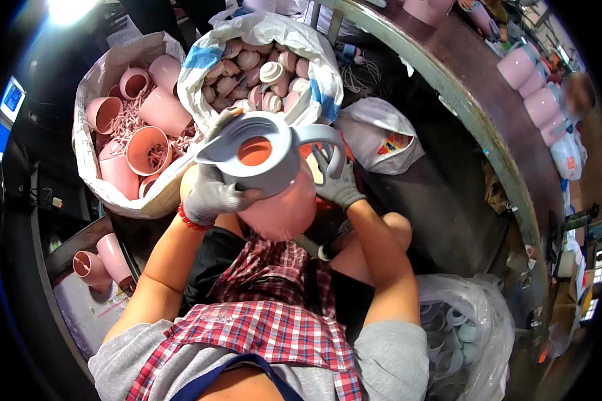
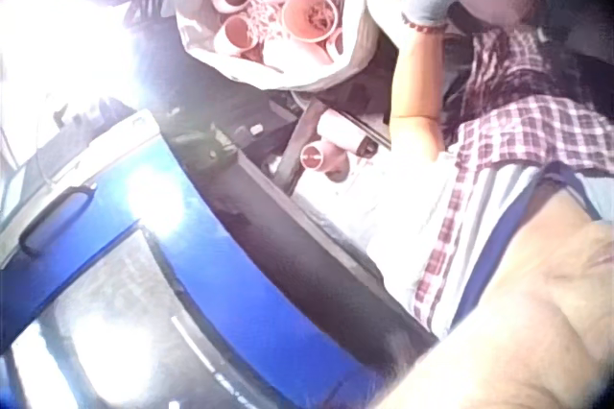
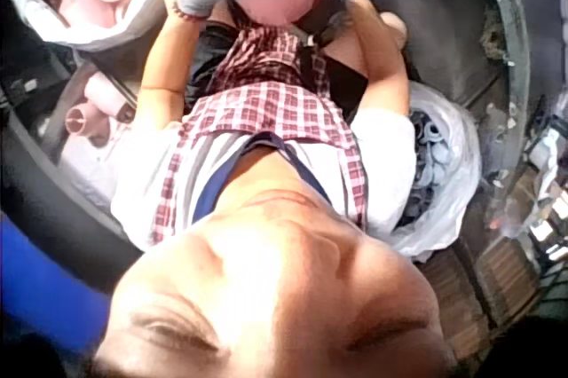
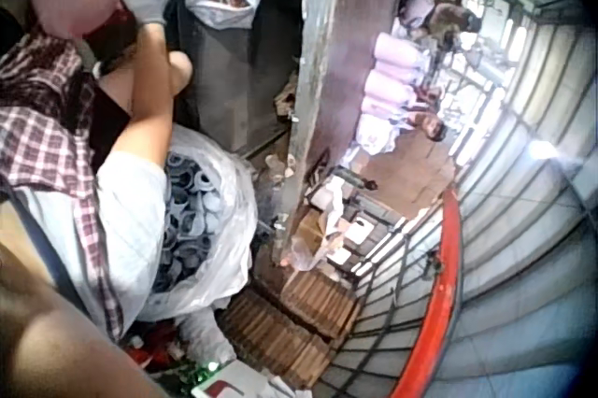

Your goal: The person assembles thermoses by placing the lids onto the bodies and pressing them into place by hand.

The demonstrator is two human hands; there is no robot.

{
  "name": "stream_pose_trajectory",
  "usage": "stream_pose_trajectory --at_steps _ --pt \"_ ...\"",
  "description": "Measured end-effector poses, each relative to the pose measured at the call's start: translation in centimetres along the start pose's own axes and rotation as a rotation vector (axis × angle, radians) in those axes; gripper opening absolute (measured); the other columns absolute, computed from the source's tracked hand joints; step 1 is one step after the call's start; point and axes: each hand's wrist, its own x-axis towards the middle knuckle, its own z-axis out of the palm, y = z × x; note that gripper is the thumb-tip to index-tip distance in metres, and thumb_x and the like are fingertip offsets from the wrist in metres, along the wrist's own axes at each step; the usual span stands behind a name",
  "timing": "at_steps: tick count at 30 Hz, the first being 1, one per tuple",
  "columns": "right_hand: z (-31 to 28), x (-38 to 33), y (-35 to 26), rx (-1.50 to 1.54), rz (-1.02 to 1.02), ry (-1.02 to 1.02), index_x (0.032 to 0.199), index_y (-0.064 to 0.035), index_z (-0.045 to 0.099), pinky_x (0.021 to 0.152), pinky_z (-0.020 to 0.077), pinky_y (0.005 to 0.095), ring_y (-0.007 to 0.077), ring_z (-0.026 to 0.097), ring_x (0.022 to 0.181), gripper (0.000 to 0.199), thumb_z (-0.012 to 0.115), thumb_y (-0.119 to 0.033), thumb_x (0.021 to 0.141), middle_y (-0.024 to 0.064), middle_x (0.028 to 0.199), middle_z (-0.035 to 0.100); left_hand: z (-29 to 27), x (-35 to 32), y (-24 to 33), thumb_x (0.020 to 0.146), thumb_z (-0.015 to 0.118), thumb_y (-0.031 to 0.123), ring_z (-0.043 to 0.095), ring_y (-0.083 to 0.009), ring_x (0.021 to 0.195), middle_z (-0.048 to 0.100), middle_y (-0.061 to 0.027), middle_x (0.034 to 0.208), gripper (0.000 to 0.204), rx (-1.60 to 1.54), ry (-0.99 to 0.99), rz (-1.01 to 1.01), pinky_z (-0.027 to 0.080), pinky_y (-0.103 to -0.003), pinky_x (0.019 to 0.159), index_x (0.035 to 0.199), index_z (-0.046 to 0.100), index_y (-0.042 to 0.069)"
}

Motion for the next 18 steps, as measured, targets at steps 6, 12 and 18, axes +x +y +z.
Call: stream_pose_trajectory --at_steps 6,12,18 --pt "-12.3 1.1 4.1 0.331 0.461 0.270 0.120 -0.0079 0.056 0.088 0.0471 0.0406 0.0356 0.057 0.105 0.057 0.066 -0.044 0.076 0.0188 0.119 0.057 1.0 3.1 -8.5 0.058 0.087 0.033 0.047 -0.0228 0.122 0.050 -0.0123 0.129 0.106 0.388 -0.178 0.170 0.032 -0.040 0.108 0.139 0.027 -0.002" --pt "-31.9 6.7 -5.9 0.674 0.055 0.633 0.132 0.0031 0.045 0.096 0.0455 0.0336 0.0202 0.049 0.119 0.055 0.068 -0.012 0.083 0.0119 0.132 0.050 1.6 2.9 -11.7 0.056 0.087 0.027 0.045 -0.0216 0.123 0.048 -0.0109 0.131 0.114 0.218 -0.147 0.028 0.032 -0.036 0.107 0.145 0.020 0.003" --pt "-27.2 6.7 -11.8 -0.436 -0.212 0.437 0.127 -0.0020 0.050 0.080 0.0480 0.0357 0.0264 0.060 0.095 0.057 0.067 -0.031 0.081 0.0155 0.112 0.057 1.7 2.4 -10.4 0.057 0.083 0.039 0.031 -0.0367 0.134 0.031 -0.0236 0.143 0.124 0.273 -0.137 0.069 0.026 -0.037 0.111 0.145 0.007 -0.004"
